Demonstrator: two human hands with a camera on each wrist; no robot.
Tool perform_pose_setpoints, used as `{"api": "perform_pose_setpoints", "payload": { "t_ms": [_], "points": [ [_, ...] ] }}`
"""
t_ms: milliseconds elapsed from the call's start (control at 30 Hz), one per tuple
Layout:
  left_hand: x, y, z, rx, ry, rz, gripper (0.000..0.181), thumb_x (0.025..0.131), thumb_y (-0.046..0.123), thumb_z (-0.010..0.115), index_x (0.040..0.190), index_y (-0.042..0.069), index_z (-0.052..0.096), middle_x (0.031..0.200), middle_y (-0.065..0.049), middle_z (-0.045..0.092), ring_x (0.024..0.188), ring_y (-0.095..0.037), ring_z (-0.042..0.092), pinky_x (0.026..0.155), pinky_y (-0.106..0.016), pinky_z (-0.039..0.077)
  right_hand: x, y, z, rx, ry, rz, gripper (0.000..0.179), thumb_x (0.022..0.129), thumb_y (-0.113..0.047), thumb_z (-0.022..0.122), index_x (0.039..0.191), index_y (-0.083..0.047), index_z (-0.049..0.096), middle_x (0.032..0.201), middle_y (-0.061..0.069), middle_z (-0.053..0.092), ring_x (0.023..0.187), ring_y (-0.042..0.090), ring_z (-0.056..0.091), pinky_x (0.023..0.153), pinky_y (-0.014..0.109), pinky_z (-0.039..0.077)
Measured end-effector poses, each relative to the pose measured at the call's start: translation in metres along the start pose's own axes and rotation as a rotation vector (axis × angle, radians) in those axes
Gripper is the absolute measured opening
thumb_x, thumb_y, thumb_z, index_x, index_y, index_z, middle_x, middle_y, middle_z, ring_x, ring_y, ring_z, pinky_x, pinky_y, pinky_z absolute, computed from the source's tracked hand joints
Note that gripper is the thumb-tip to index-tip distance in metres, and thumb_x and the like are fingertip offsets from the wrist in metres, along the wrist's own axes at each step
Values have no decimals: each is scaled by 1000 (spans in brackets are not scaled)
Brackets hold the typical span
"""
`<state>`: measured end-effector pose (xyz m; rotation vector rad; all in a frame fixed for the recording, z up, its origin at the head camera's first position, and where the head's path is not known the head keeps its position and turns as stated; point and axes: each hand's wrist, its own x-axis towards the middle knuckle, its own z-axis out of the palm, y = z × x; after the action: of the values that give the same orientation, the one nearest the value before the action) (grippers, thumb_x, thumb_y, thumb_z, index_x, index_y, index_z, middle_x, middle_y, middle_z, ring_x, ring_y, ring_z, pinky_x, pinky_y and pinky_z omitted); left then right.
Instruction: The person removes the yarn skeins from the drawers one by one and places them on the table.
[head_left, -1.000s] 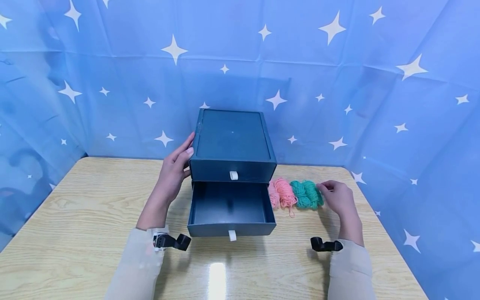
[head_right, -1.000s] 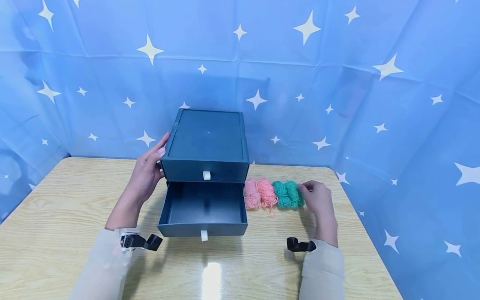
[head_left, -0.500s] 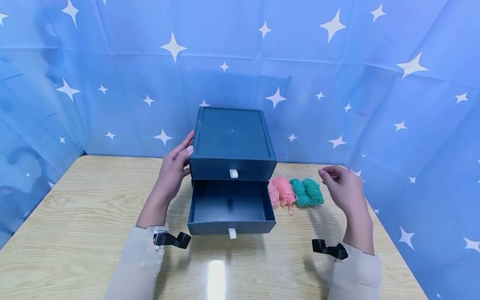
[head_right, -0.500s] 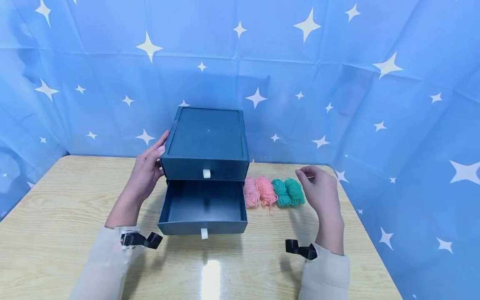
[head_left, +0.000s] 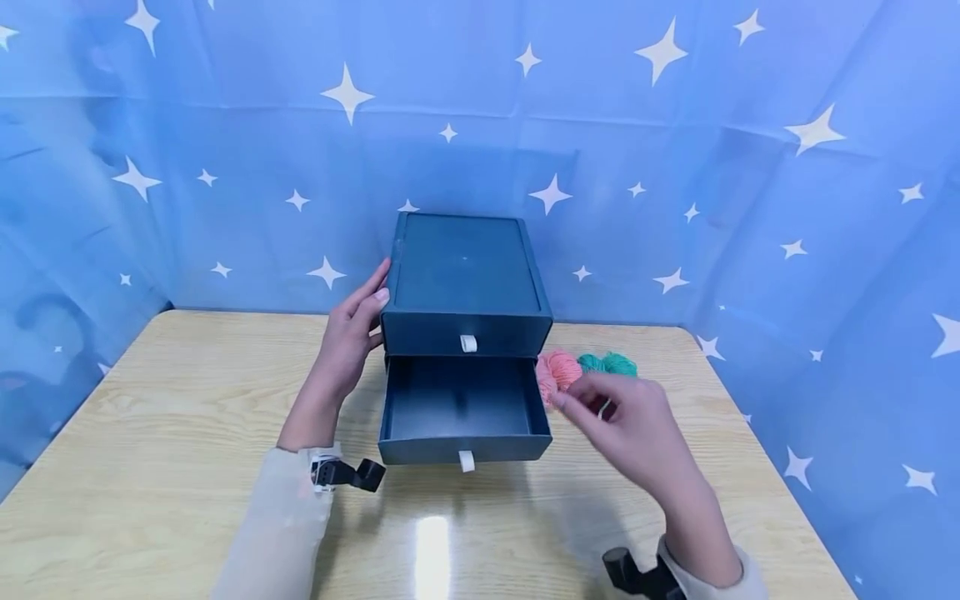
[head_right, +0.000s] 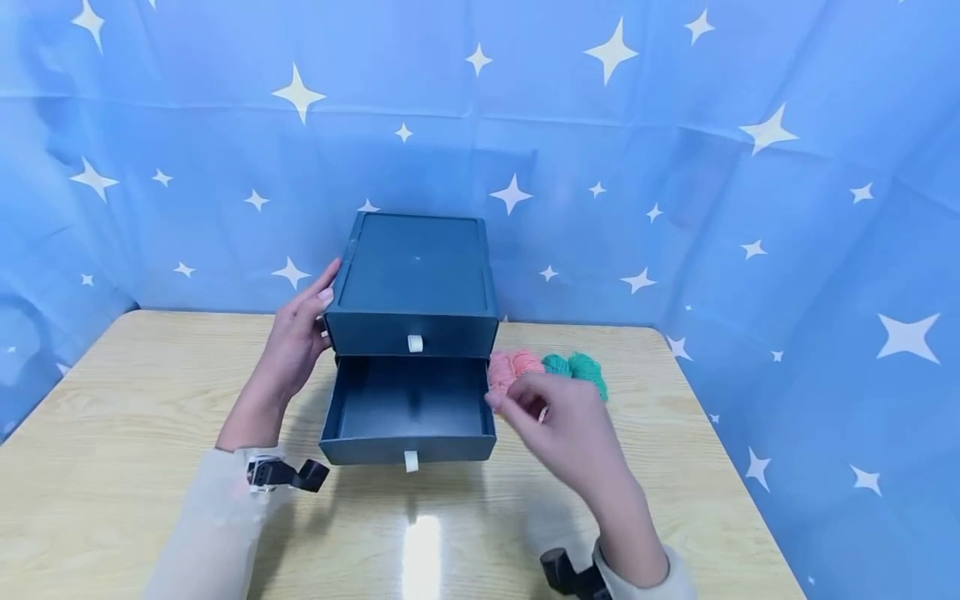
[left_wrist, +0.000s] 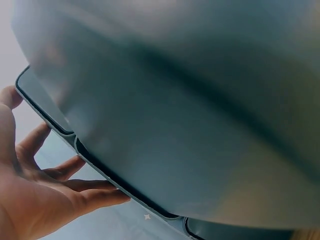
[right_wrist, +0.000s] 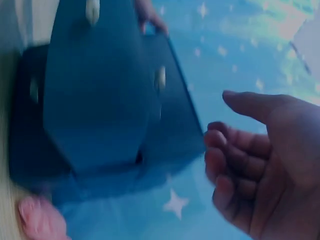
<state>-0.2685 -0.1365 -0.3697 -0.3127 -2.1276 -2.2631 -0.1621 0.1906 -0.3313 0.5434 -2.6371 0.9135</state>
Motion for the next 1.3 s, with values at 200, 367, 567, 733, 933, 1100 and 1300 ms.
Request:
{"api": "perform_pose_setpoints", "payload": {
  "t_ms": [200, 367, 567, 733, 933, 1100, 1300],
  "points": [
    [1, -1, 0, 20, -4, 7, 50, 105, 41, 45, 155, 42, 37, 168, 7, 28, 152, -27, 34, 115, -61, 38, -13, -33, 15, -71, -149, 27, 20, 91, -42, 74, 78, -27, 74, 65, -22, 61, 59, -9, 54, 56, 17, 49],
    [1, -1, -1, 17, -2, 7, 51, 105, 40, 45, 156, 41, 36, 168, 7, 27, 152, -27, 34, 115, -60, 38, -17, -50, 36, -191, -219, 26, 33, 90, -57, 68, 80, -26, 76, 63, -21, 62, 53, -12, 45, 54, 16, 41],
    [0, -1, -1, 13, -2, 2, 52, 106, 39, 44, 157, 39, 35, 168, 7, 27, 152, -27, 34, 115, -60, 38, -21, -58, 58, -272, -280, 22, 35, 88, -55, 71, 72, -25, 72, 54, -21, 49, 48, -8, 34, 50, 17, 31],
    [0, -2, 0, 9, 1, -1, 50, 106, 40, 45, 155, 41, 37, 168, 6, 28, 151, -27, 36, 114, -60, 39, -22, -61, 69, -332, -278, 4, 41, 87, -51, 74, 61, -24, 58, 53, -16, 21, 50, 1, 17, 48, 21, 13],
    [1, -1, -1, 3, 0, 5, 52, 106, 39, 44, 157, 38, 36, 168, 5, 28, 151, -28, 36, 114, -60, 39, -22, -58, 78, -404, -211, -88, 40, 85, -45, 79, 59, -23, 56, 52, -15, 25, 49, 2, 20, 44, 20, 14],
    [2, -2, -1, 0, 0, 2, 51, 106, 39, 45, 156, 40, 37, 168, 6, 28, 150, -28, 37, 115, -60, 39, -21, -55, 83, -411, -160, -138, 29, 84, -37, 81, 64, -22, 66, 52, -16, 46, 46, -1, 32, 42, 18, 22],
    [1, -2, 0, -2, -3, 0, 50, 106, 39, 45, 155, 41, 37, 168, 8, 28, 151, -27, 36, 115, -60, 39, -18, -52, 85, -335, -134, -140, 33, 82, -24, 80, 58, -21, 58, 53, -13, 57, 45, -3, 35, 43, 15, 25]
  ]
}}
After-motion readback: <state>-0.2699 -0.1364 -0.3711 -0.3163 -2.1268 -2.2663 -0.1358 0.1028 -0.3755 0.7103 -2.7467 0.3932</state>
